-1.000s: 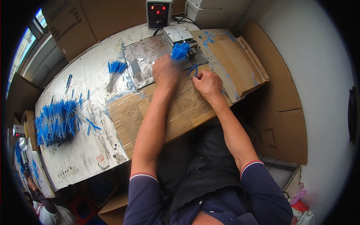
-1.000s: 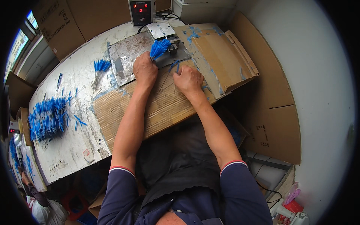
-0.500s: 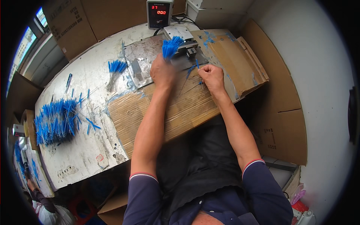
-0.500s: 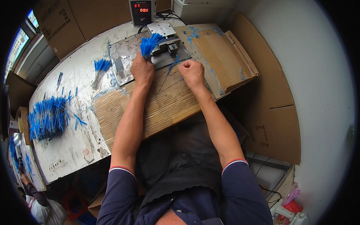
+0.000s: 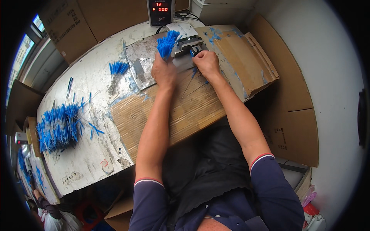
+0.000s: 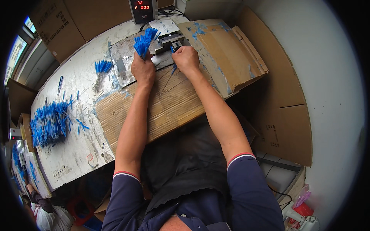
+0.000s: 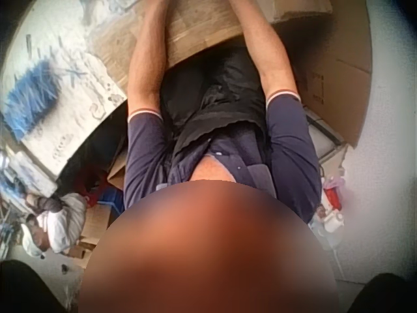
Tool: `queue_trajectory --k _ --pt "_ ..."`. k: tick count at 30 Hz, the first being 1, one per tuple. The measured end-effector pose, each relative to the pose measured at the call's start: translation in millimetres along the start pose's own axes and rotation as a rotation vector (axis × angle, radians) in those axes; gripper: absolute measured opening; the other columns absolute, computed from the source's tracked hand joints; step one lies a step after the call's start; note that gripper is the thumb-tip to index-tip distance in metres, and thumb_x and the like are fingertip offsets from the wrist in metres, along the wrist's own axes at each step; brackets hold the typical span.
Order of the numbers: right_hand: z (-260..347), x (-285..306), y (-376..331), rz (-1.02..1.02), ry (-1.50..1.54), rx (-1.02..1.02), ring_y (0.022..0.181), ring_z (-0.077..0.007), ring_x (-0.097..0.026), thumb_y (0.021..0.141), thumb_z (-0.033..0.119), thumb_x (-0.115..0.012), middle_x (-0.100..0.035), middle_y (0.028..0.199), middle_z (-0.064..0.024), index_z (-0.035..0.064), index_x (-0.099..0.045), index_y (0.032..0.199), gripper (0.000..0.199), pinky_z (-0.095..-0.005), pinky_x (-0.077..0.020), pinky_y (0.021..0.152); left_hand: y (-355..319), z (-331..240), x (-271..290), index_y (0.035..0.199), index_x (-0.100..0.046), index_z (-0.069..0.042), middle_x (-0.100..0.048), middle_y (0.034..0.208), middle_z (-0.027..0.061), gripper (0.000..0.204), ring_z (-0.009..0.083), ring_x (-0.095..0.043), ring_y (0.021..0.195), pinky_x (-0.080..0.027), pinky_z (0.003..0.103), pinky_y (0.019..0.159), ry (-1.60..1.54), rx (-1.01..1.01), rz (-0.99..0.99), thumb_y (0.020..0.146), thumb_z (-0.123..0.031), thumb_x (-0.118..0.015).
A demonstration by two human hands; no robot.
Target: Manually assembling blue fiber bundles into a metal clamp fixture for industrial production.
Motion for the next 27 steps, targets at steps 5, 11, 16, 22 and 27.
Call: queue_trajectory --k 5,11,16,22,27 --pt "-3.1 -0.9 5.2 -0.039 0.015 0.014 0.076 -0.03 -0.073 0.074 0.021 -0.072 -0.075 0.079 -0.0143 0.0084 -0.079 0.078 0.015 -0.0393 -0.0574 0.075 -0.8 -3.3 -1.2 0.108 -0.062 -0.008 -0.071 0.091 0.02 0.022 0.0425 -0.069 0.088 -0.05 0.052 0.077 0.0 0.003 0.0 0.087 -0.011 -0.068" --pt "-3.4 -3.8 4.1 -0.044 0.042 -0.014 0.077 -0.0303 -0.073 0.074 0.021 -0.072 -0.075 0.08 -0.0141 0.0082 -0.078 0.078 0.015 -0.0398 -0.0573 0.076 -1.7 -3.8 -0.3 0.105 -0.062 -0.006 -0.069 0.089 0.0198 0.019 0.0425 -0.066 0.088 -0.049 0.052 0.078 0.034 -0.055 -0.056 0.087 -0.01 -0.068" --pt "-7.7 -6.8 5.0 -0.069 0.089 0.008 0.077 -0.0293 -0.072 0.078 0.022 -0.073 -0.075 0.08 -0.0128 0.0064 -0.077 0.08 0.017 -0.0398 -0.0563 0.075 -3.5 -11.5 1.0 0.098 -0.062 -0.005 -0.066 0.085 0.0193 0.014 0.0413 -0.063 0.087 -0.048 0.052 0.079 0.143 -0.143 -0.071 0.086 -0.009 -0.067" --pt "-17.9 -1.5 -6.3 -0.208 0.254 0.096 0.074 -0.0282 -0.071 0.083 0.021 -0.073 -0.073 0.077 -0.012 0.0052 -0.074 0.083 0.016 -0.0386 -0.0549 0.072 -6.1 -9.1 -7.2 0.103 -0.063 -0.007 -0.067 0.089 0.0207 0.019 0.0414 -0.064 0.086 -0.048 0.053 0.076 0.251 -0.173 0.069 0.088 -0.016 -0.069" --pt "13.3 7.6 -46.3 -0.204 0.013 0.156 0.075 -0.0304 -0.071 0.083 0.024 -0.073 -0.073 0.08 -0.0138 0.0054 -0.072 0.084 0.019 -0.041 -0.0553 0.072 -6.3 -9.2 -1.6 0.101 -0.064 -0.006 -0.067 0.087 0.0202 0.017 0.0408 -0.065 0.086 -0.049 0.053 0.077 0.248 -0.18 0.068 0.087 -0.014 -0.068"
Point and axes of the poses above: each hand's wrist, its own y-axis towards the middle knuckle, its own x-axis out of the back of the hand, z = x × y, the point moved 2 cm from there along y, towards the middle knuckle
